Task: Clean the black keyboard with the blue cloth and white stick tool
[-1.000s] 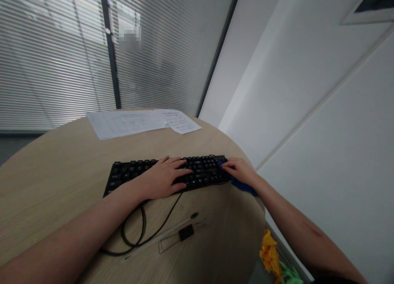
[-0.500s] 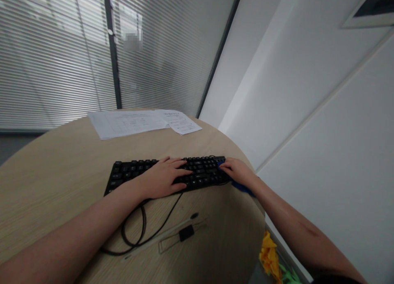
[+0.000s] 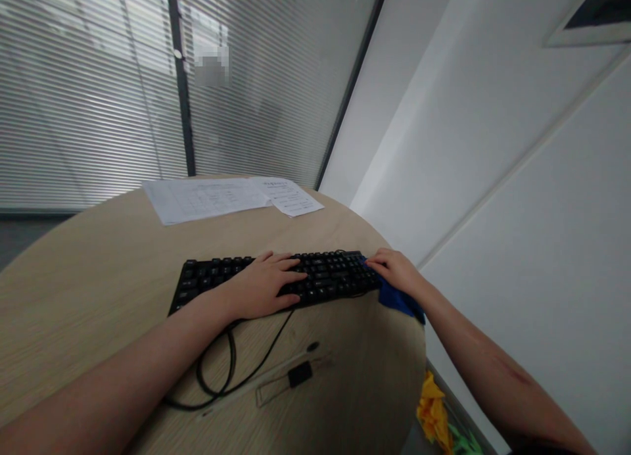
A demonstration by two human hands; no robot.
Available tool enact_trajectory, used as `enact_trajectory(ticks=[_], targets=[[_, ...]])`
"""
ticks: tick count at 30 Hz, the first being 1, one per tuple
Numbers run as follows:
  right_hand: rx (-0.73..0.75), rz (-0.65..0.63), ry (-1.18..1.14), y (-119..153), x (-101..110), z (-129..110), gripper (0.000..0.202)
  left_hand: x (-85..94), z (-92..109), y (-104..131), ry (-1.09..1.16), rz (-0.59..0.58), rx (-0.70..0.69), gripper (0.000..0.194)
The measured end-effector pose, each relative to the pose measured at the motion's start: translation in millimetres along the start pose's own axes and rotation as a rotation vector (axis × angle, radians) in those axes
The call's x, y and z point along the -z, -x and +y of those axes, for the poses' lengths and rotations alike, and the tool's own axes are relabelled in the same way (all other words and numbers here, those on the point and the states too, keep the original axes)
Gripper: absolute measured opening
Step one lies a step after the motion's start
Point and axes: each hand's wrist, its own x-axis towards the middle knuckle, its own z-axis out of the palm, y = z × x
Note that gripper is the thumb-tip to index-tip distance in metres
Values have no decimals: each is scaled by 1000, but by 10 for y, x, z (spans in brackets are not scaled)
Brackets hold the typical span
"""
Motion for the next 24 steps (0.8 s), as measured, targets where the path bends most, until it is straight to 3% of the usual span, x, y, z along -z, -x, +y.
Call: enact_trajectory(ticks=[5, 11, 16, 19, 24], targets=[[-10, -56, 19, -8, -164, -99, 25, 11, -5, 0, 19, 2, 0, 49], [42, -106, 6, -10, -120, -66, 26, 40, 11, -6, 22, -18, 5, 49], [1, -92, 75, -67, -137, -98, 28, 36, 10, -6, 29, 2, -1, 48], [9, -110, 96, -66, -49, -74, 28, 30, 8, -5, 26, 6, 5, 48], [-65, 23, 76, -24, 135, 85, 29, 4, -11, -6, 27, 17, 6, 48]])
